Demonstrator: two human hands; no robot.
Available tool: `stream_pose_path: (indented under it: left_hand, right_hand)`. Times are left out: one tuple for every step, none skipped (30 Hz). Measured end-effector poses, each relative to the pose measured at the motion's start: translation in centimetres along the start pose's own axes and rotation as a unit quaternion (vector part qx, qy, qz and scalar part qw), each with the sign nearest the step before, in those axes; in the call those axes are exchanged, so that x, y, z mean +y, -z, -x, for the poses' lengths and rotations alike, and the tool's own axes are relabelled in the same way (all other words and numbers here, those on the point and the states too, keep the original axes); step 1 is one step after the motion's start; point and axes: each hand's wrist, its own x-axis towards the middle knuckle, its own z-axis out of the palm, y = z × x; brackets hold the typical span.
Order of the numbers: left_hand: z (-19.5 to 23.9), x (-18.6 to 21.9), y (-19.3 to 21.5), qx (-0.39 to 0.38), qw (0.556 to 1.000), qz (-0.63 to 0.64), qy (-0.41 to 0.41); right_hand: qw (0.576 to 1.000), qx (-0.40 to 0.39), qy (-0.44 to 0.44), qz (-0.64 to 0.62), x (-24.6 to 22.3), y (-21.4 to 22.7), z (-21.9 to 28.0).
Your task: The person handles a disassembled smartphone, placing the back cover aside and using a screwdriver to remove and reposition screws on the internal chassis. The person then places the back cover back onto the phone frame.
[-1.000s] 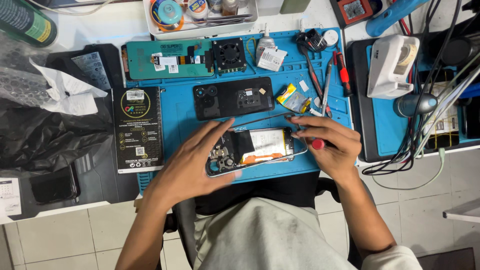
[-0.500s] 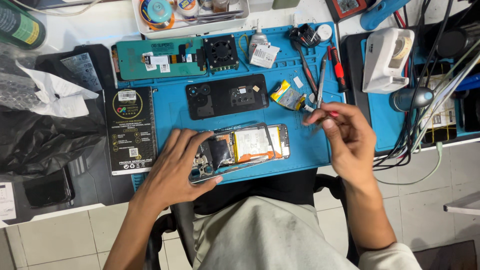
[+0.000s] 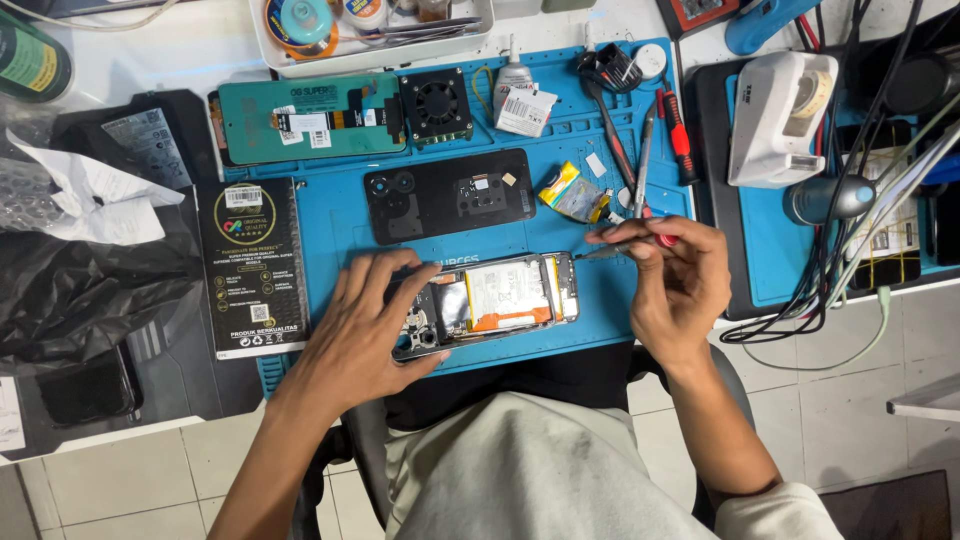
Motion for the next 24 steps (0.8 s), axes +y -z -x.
stream_pose_path:
  left_hand:
    - [-0.1, 0.1, 0.1, -0.003, 1.0, 0.0, 0.002]
    - [-0.1, 0.1, 0.1, -0.006, 1.0, 0.0, 0.004]
    - [-0.1, 0.2, 0.2, -0.008, 1.0, 0.001, 0.006]
    - [-0.2, 0.2, 0.3, -0.015, 1.0, 0.001, 0.01]
    - [-0.3, 0.2, 0.3, -0.022, 1.0, 0.001, 0.015]
    - [-0.4, 0.2, 0.4, -0.029, 0.999, 0.001, 0.018]
    - [-0.5, 0.2, 0.5, -0.032, 0.999, 0.004, 0.017]
    - [-0.6, 0.2, 0.7, -0.034, 0.999, 0.006, 0.016]
    - [-0.7, 0.2, 0.8, -0.036, 0.999, 0.008, 0.014]
    - [-0.8, 0.2, 0.9, -0.039, 0.999, 0.009, 0.012]
    - [-0.8, 0.3, 1.0, -0.042, 0.999, 0.009, 0.011]
    - [-1.0, 0.3, 1.2, -0.044, 0.999, 0.009, 0.009]
    - [-1.1, 0.4, 1.3, -0.042, 0.999, 0.004, 0.004]
    - [-1.3, 0.5, 1.4, -0.041, 0.999, -0.002, -0.002]
    - [-1.4, 0.7, 1.6, -0.039, 0.999, -0.007, -0.008]
    - [-1.6, 0.9, 1.8, -0.035, 0.999, -0.002, -0.01]
    - [-1.9, 1.1, 2.0, -0.03, 0.999, 0.003, -0.012]
    - [-2.1, 1.4, 2.3, -0.027, 1.0, 0.009, -0.014]
    - [-2.5, 1.7, 2.5, -0.021, 1.0, 0.006, -0.023]
    - [-2.8, 2.0, 2.7, -0.013, 0.999, 0.003, -0.031]
    - [-3.2, 2.3, 2.9, -0.005, 0.999, 0.0, -0.039]
    - [-3.6, 2.6, 3.0, -0.006, 0.999, 0.005, -0.05]
    - [-4.1, 2.8, 3.2, -0.006, 0.998, 0.01, -0.061]
    - [-4.7, 2.9, 3.2, -0.005, 0.997, 0.016, -0.073]
  right_hand:
    - [1.0, 0.001, -0.001, -0.003, 0.1, 0.0, 0.0]
    - [1.0, 0.002, -0.001, -0.007, 0.2, -0.1, -0.1]
    - [1.0, 0.003, -0.002, -0.01, 0.3, -0.1, -0.2]
    - [1.0, -0.003, -0.003, -0.005, 0.3, 0.0, -0.3]
    - [1.0, -0.008, -0.005, 0.001, 0.2, 0.0, -0.4]
    - [1.0, -0.013, -0.007, 0.008, 0.1, 0.1, -0.4]
    - [0.999, -0.032, -0.003, 0.003, -0.1, 0.2, -0.5]
    - [0.999, -0.05, 0.001, -0.001, -0.3, 0.2, -0.6]
    - [0.998, -0.068, 0.005, -0.006, -0.6, 0.3, -0.7]
    - [0.996, -0.082, 0.015, 0.027, -0.9, 0.3, -0.9]
    - [0.993, -0.096, 0.025, 0.061, -1.3, 0.5, -1.0]
    - [0.989, -0.11, 0.035, 0.093, -1.7, 0.6, -1.2]
    - [0.984, -0.109, 0.071, 0.118, -1.9, 0.6, -1.5]
    - [0.978, -0.107, 0.106, 0.144, -2.1, 0.6, -1.9]
    - [0.97, -0.106, 0.141, 0.169, -2.3, 0.5, -2.2]
    - [0.967, -0.091, 0.143, 0.189, -2.6, 0.3, -2.4]
    - [0.964, -0.077, 0.144, 0.209, -2.8, 0.2, -2.5]
    - [0.961, -0.062, 0.145, 0.229, -3.0, 0.0, -2.7]
    - [0.969, -0.073, 0.114, 0.208, -3.3, -0.1, -2.8]
    - [0.975, -0.085, 0.085, 0.185, -3.5, -0.2, -2.9]
    - [0.981, -0.097, 0.055, 0.161, -3.8, -0.2, -3.1]
    - [0.981, -0.127, 0.031, 0.146, -4.2, -0.1, -3.4]
    - [0.979, -0.156, 0.008, 0.13, -4.5, 0.2, -3.6]
    - [0.976, -0.185, -0.016, 0.114, -4.8, 0.4, -3.9]
